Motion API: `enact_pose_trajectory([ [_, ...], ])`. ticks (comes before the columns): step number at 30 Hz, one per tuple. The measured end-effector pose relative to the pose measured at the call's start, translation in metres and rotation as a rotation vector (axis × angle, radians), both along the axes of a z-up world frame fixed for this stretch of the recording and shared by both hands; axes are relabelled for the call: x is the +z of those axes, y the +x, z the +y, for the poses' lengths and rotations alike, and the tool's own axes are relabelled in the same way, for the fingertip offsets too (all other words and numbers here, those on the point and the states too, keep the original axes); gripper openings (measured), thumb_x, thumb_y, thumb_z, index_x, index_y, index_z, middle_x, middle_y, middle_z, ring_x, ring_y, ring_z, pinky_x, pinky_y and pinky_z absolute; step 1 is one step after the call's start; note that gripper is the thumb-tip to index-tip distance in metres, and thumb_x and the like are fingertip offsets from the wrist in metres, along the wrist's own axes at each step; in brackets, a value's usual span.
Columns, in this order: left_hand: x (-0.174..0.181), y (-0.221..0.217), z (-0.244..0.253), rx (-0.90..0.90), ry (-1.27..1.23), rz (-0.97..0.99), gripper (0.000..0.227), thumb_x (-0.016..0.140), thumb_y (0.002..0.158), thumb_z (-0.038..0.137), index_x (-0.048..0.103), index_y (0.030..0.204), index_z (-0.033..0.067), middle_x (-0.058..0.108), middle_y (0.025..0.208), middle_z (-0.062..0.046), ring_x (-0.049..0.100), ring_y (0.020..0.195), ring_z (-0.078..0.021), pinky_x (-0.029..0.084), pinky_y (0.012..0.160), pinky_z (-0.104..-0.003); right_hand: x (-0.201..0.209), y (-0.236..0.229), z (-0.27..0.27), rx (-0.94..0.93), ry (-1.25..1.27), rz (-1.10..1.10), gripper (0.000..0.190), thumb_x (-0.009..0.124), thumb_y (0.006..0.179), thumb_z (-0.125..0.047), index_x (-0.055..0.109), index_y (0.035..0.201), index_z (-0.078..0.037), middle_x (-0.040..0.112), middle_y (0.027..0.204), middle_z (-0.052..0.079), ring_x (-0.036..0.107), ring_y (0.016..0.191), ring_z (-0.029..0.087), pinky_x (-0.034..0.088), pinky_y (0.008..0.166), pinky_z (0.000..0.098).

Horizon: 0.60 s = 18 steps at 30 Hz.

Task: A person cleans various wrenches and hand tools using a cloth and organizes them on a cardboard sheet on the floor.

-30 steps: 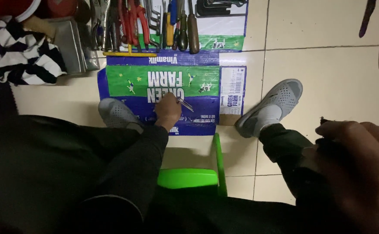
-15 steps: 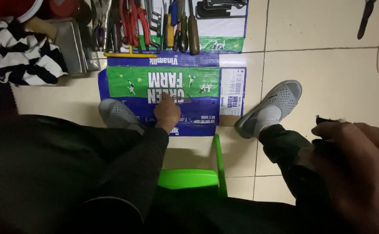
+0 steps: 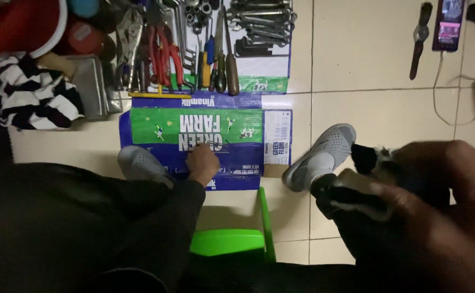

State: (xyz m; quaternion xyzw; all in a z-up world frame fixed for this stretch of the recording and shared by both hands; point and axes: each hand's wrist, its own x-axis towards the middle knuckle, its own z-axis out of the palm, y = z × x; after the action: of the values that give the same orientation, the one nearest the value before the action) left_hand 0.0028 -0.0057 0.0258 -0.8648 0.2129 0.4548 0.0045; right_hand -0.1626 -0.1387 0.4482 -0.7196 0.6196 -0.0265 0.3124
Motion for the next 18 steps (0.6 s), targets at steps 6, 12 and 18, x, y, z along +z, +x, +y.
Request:
enact_pose_trajectory([
  [6,-0.063,-0.004,0.0,-0.15,-0.307,-0.067,0.012,0.063,0.08,0.009,0.06,0.07,0.0151,0.065,0.079,-0.002,0.064,0.076,-0.0228,0.052,0.06,-0.038,-0.034,-0.053,-0.033,0.458,-0.354,-0.033,0.029,0.079,0.079,0.002,0.071,0.107,0.006,0.067,0.129,0.024,0.064,0.113,0.033,0.049,0.092,0.0401],
  [12,0.197,0.005,-0.076,-0.362,-0.152,0.266,0.024,0.044,0.1,0.007,0.063,0.085,0.0087,0.057,0.08,-0.002,0.055,0.068,-0.0176,0.052,0.06,-0.028,-0.044,-0.068,-0.041,0.595,-0.521,0.162,0.029,0.08,0.09,-0.021,0.077,0.117,-0.009,0.074,0.11,0.017,0.07,0.082,0.035,0.055,0.07,0.0466],
  [18,0.3,0.008,-0.055,-0.535,-0.748,0.183,0.021,0.055,0.093,0.025,0.074,0.097,0.0155,0.078,0.093,-0.005,0.072,0.08,-0.0229,0.057,0.068,-0.04,-0.055,-0.033,-0.018,0.548,-0.263,0.129,0.038,0.068,0.091,-0.02,0.062,0.128,-0.015,0.074,0.112,0.011,0.071,0.089,0.034,0.057,0.081,0.047],
])
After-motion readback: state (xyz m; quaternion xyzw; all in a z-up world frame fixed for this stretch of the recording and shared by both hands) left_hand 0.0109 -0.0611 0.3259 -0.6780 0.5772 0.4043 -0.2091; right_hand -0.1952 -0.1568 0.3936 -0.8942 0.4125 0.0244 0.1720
